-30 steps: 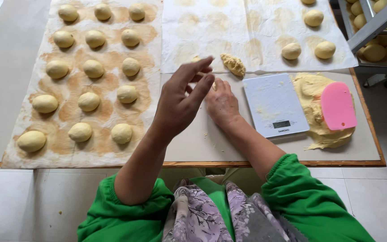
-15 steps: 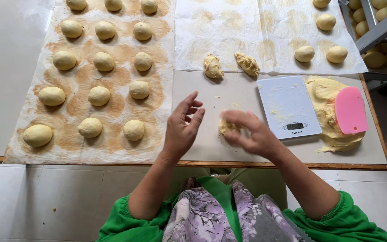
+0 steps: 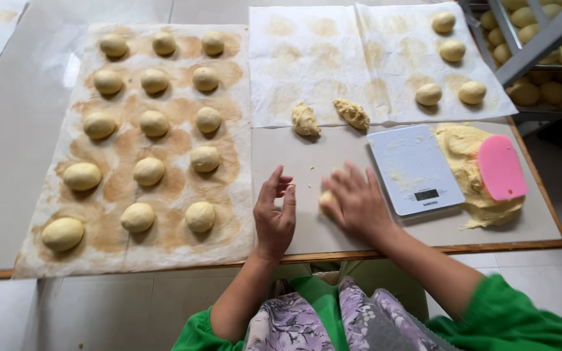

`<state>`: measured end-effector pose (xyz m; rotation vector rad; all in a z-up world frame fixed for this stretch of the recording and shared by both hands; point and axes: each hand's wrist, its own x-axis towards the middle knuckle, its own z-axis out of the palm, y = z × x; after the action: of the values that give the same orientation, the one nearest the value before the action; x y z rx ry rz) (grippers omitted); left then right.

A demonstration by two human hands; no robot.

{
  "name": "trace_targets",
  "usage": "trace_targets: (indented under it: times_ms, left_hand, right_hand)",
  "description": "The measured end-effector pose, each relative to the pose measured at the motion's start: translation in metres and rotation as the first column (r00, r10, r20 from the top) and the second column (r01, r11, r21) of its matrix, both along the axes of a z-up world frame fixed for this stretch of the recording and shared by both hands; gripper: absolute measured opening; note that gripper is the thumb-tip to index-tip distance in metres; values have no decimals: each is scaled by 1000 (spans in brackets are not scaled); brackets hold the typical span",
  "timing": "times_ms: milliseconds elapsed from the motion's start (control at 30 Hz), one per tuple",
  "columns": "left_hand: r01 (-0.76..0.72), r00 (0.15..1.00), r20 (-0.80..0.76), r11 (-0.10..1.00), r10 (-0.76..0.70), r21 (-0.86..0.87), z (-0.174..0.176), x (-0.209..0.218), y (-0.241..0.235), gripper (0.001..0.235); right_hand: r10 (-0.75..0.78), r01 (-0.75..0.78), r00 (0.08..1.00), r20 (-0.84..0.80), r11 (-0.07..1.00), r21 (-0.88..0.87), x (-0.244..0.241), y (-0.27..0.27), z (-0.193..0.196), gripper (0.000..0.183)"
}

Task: The person portions a large mass of dough into smaller pieces using a pink dough scraper and a digital scale. They roll each piece into a ball by hand and place it on a parchment-lined tray. The process is repeated multiple times throughout the clip.

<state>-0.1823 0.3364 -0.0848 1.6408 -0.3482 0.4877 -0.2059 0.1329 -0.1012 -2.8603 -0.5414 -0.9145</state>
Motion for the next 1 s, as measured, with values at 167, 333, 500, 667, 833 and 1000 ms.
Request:
trace_targets:
  times_ms: [167,333,500,667,833,1000]
  left_hand:
    - [15,997,78,997,-9,-78,1,0,-5,43]
    - [20,997,76,989,-9,-148,1,0,2,44]
    - [13,993,117,996,-2,-93,8,-6,-3,43]
    - [45,998,47,992,-40,-120,6,-11,5,42]
    - [72,997,7,990,-72,-120,8,-19,0,41]
    - [59,998,-1,991,-60,-119,5,-13,3,42]
  right_hand:
    - [121,-118,993,-5,972,204,12,49,13,42]
    - [238,-234,970,-38,968,87,-14,25,7,45]
    - [65,-67,998,18,987,146,63,37,-17,51]
    - [304,-292,949,-81,947,130,-18,42,28,42]
    - [30,-32,998,-50,999,-36,26,17,18,49]
    - [393,-350,908,-143,901,257,-15,54,38,30]
